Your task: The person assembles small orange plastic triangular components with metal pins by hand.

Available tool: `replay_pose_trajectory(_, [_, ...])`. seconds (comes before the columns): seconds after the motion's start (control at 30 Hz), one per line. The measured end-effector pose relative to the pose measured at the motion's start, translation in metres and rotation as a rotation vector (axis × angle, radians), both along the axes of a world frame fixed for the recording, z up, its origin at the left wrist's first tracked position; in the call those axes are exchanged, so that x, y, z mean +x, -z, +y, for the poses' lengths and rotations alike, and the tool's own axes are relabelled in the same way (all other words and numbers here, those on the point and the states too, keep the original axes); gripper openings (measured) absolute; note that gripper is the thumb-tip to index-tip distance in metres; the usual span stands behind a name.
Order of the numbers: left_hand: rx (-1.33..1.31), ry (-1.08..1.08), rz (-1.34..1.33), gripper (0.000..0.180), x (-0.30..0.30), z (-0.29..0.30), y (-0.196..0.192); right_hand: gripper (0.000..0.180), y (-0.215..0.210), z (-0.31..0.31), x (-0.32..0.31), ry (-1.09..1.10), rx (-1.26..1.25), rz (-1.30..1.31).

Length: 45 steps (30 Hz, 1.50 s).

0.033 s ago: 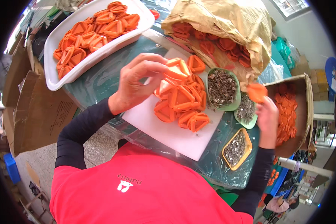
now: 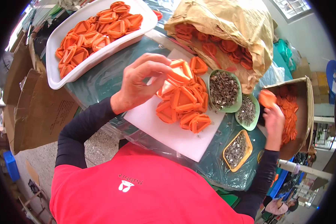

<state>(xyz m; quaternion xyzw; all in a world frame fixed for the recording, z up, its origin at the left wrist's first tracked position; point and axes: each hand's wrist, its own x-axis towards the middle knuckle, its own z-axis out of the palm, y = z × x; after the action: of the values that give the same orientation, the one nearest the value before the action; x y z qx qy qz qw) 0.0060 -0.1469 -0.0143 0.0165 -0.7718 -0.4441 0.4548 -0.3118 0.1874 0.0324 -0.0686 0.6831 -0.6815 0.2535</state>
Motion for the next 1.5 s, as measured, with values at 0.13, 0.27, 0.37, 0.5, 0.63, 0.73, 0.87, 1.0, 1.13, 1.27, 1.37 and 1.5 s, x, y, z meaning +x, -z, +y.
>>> replay_pose_trajectory(0.13, [0.000, 0.036, 0.071, 0.028, -0.002, 0.002, -0.004, 0.021, 0.023, 0.258, -0.160, 0.258, 0.264, 0.699])
replay_pose_trajectory(0.27, [-0.229, 0.020, 0.060, 0.032, 0.004, -0.001, -0.002, 0.025, 0.023, 0.253, -0.154, 0.728, -0.330, 0.167])
replay_pose_trajectory(0.37, [-0.343, -0.009, 0.065, 0.035, 0.003, 0.007, -0.002, 0.031, 0.020, 0.088, -0.052, 0.284, -0.157, 0.111])
replay_pose_trajectory(0.5, [-0.366, 0.017, 0.089, 0.035, -0.002, 0.017, -0.004, 0.037, -0.019, -0.091, 0.122, -0.389, 0.171, 0.109])
replay_pose_trajectory(0.63, [-0.298, 0.069, 0.120, 0.033, -0.007, 0.024, -0.007, 0.034, -0.012, -0.143, 0.163, -0.615, -0.101, -0.151])
replay_pose_trajectory(0.73, [-0.260, 0.108, 0.062, 0.033, -0.007, 0.022, 0.001, 0.034, -0.010, -0.154, 0.161, -0.698, -0.180, -0.188])
replay_pose_trajectory(0.87, [-0.105, 0.019, -0.001, 0.023, -0.005, 0.016, 0.002, 0.033, -0.008, -0.159, 0.160, -0.650, -0.156, -0.162])
replay_pose_trajectory(1.0, [0.270, 0.068, -0.068, 0.016, -0.016, -0.002, 0.000, 0.032, -0.004, -0.162, 0.156, -0.634, -0.134, -0.155])
replay_pose_trajectory(1.13, [0.148, -0.133, -0.305, 0.012, -0.039, -0.031, 0.005, 0.032, -0.002, -0.167, 0.152, -0.641, -0.095, -0.141])
replay_pose_trajectory(1.27, [0.019, -0.151, -0.342, 0.011, -0.070, -0.050, 0.013, 0.032, 0.002, -0.169, 0.148, -0.640, -0.077, -0.143])
replay_pose_trajectory(1.37, [-0.105, -0.100, -0.368, 0.013, -0.091, -0.052, 0.014, 0.031, 0.005, -0.168, 0.145, -0.655, -0.056, -0.146])
replay_pose_trajectory(1.5, [-0.255, -0.082, -0.366, 0.016, -0.119, -0.052, 0.020, 0.031, 0.006, -0.170, 0.143, -0.665, -0.041, -0.127])
